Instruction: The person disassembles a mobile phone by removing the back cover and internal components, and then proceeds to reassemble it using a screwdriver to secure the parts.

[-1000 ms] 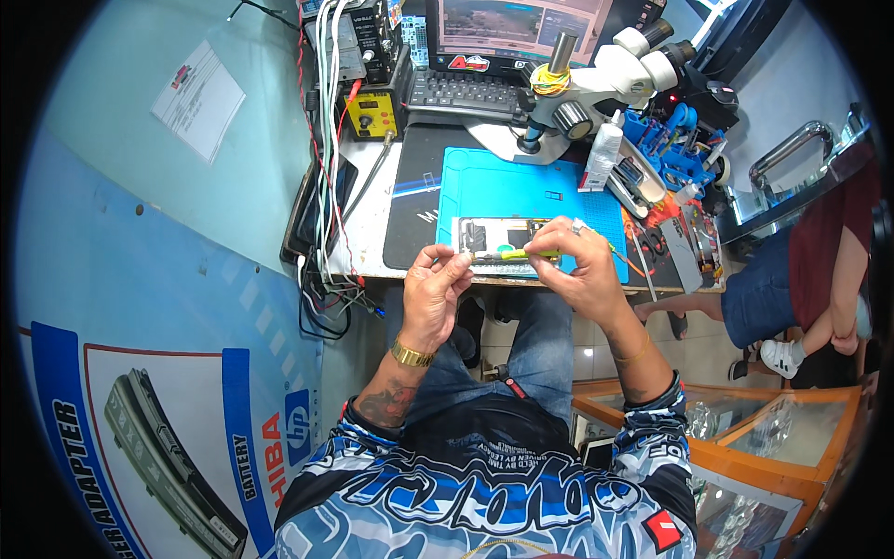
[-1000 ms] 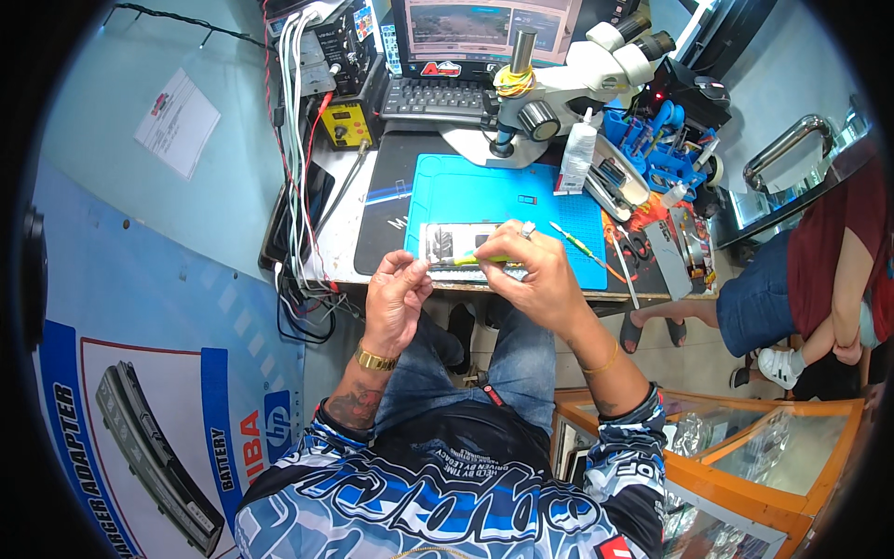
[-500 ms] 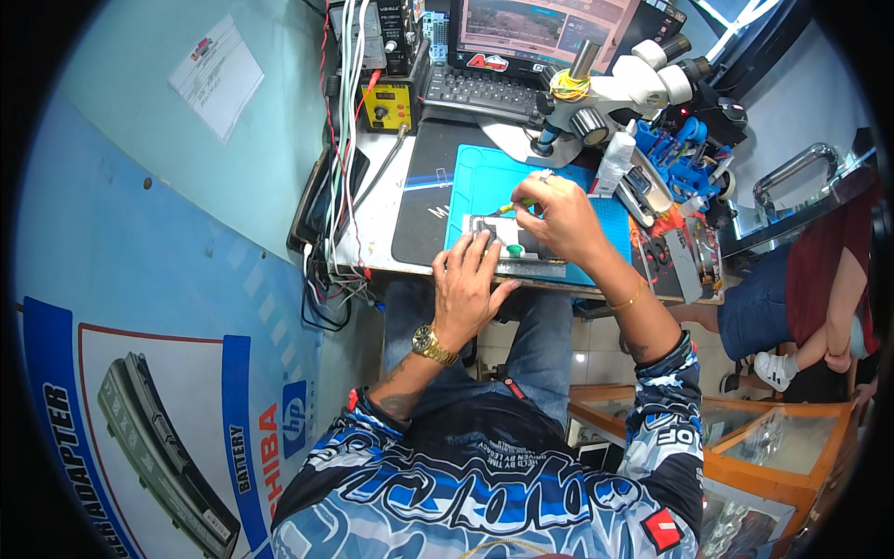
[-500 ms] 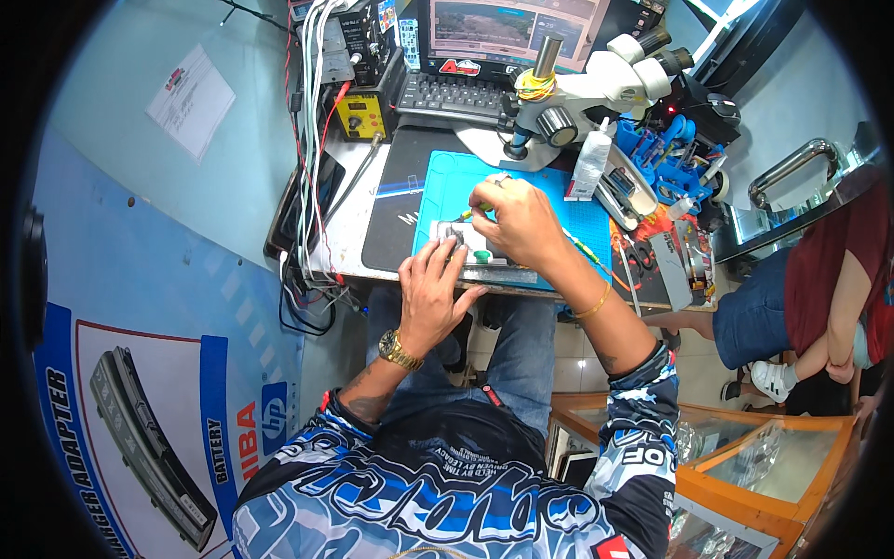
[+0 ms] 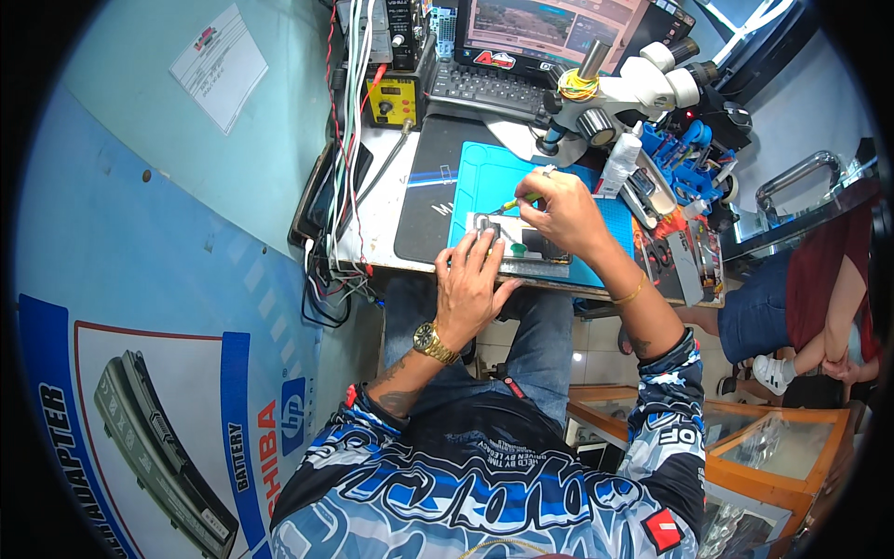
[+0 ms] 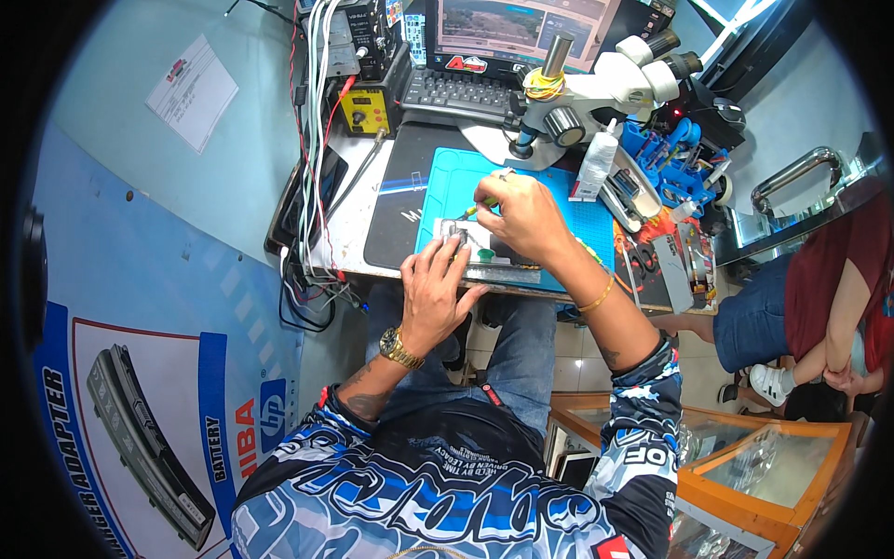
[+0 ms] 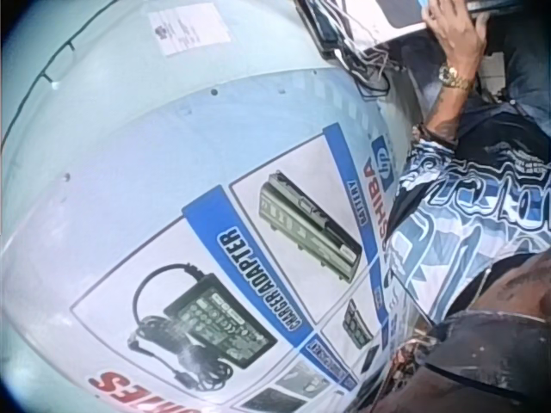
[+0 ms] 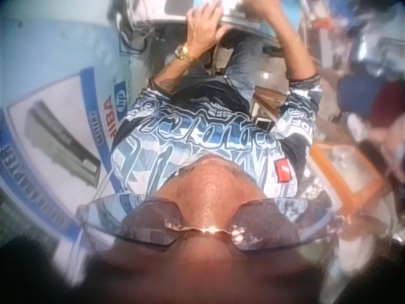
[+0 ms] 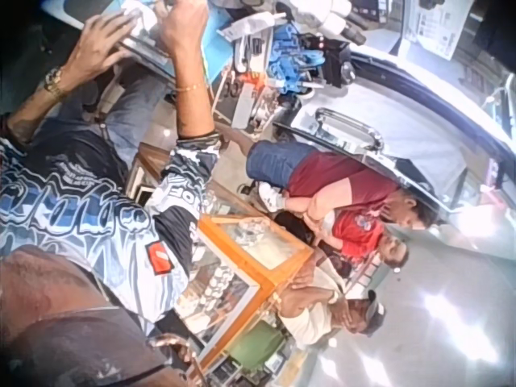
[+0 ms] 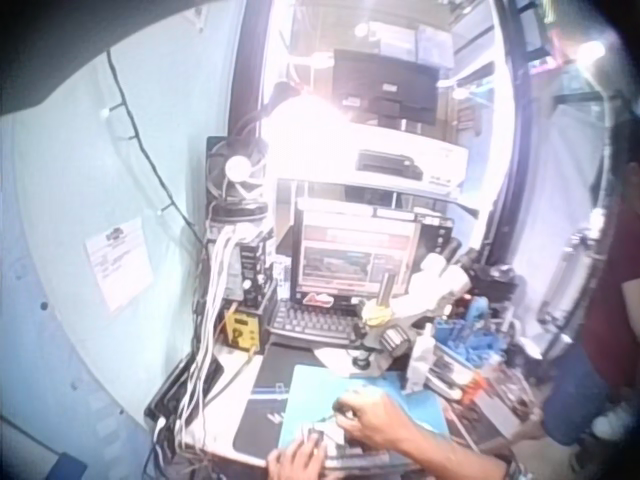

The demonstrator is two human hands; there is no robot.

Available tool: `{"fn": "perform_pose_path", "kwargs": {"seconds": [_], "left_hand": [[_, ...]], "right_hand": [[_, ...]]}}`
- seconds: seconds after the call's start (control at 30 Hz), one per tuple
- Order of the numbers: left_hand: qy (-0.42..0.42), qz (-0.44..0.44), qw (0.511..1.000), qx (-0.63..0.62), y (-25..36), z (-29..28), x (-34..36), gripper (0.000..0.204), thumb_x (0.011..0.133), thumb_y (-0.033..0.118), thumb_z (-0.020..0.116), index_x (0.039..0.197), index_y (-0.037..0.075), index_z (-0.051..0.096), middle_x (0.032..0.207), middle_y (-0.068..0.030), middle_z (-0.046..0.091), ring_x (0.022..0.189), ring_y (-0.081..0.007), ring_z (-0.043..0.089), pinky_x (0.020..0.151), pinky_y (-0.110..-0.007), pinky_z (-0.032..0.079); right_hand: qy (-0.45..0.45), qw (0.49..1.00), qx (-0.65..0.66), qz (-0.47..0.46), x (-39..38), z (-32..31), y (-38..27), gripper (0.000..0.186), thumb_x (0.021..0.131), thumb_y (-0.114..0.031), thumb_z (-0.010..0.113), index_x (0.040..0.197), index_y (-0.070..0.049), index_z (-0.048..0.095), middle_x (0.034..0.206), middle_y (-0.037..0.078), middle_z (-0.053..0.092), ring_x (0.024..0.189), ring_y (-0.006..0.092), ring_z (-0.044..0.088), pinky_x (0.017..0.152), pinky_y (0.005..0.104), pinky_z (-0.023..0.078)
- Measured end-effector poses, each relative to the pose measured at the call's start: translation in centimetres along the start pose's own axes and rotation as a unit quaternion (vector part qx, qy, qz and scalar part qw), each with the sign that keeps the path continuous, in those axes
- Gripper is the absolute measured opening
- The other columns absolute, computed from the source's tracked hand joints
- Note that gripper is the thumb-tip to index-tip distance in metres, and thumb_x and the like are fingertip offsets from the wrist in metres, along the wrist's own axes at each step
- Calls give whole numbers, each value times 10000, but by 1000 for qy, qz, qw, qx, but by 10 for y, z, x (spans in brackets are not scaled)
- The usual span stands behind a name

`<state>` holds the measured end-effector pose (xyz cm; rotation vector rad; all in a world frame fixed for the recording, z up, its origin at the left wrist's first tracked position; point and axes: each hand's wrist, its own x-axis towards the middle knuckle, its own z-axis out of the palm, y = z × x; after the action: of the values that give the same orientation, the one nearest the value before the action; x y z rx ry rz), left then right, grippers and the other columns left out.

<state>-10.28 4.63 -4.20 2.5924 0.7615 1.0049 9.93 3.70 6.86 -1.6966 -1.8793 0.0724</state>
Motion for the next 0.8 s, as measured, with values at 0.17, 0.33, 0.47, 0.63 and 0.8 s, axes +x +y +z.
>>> {"fn": "perform_pose_path", "kwargs": {"seconds": [0.17, 0.33, 0.47, 0.63, 0.8], "left_hand": [[2, 2, 1000, 0, -1, 0, 1, 616, 844, 377, 788, 1340, 51, 627, 1421, -127, 573, 1331, -312, 480, 1062, -490, 337], [2, 1, 1000, -2, -1, 0, 1, 618, 831, 359, 801, 1338, 50, 628, 1417, -128, 576, 1327, -309, 485, 1062, -488, 340], [6, 4, 1000, -8, 0, -1, 2, 621, 815, 344, 810, 1319, 28, 634, 1409, -141, 587, 1329, -315, 496, 1052, -490, 346], [1, 2, 1000, -5, -1, 0, 1, 621, 821, 343, 809, 1337, 50, 629, 1414, -125, 583, 1324, -311, 493, 1057, -490, 345], [1, -1, 1000, -3, -1, 0, 1, 617, 828, 348, 804, 1345, 62, 627, 1417, -120, 582, 1321, -311, 493, 1059, -491, 347]], "right_hand": [[-8, 1000, 1, 2, 1, 0, -2, 101, 819, -47, 724, 868, 3, 652, 832, 109, 687, 771, 269, 692, 721, 381, 542], [-9, 1000, -5, -9, 2, 0, -3, 112, 805, -85, 707, 882, -21, 656, 828, 128, 695, 805, 327, 687, 715, 437, 541], [-32, 999, -17, -32, 7, -2, -1, 130, 793, -90, 713, 894, -35, 650, 854, 125, 679, 823, 337, 671, 715, 449, 528], [-44, 999, -10, -19, 9, -1, -1, 136, 792, -94, 717, 898, -43, 649, 862, 122, 674, 825, 337, 669, 713, 446, 526], [-36, 998, -25, -33, 8, -2, -1, 142, 789, -38, 716, 913, -25, 647, 866, 96, 673, 767, 265, 675, 703, 369, 550]]}}
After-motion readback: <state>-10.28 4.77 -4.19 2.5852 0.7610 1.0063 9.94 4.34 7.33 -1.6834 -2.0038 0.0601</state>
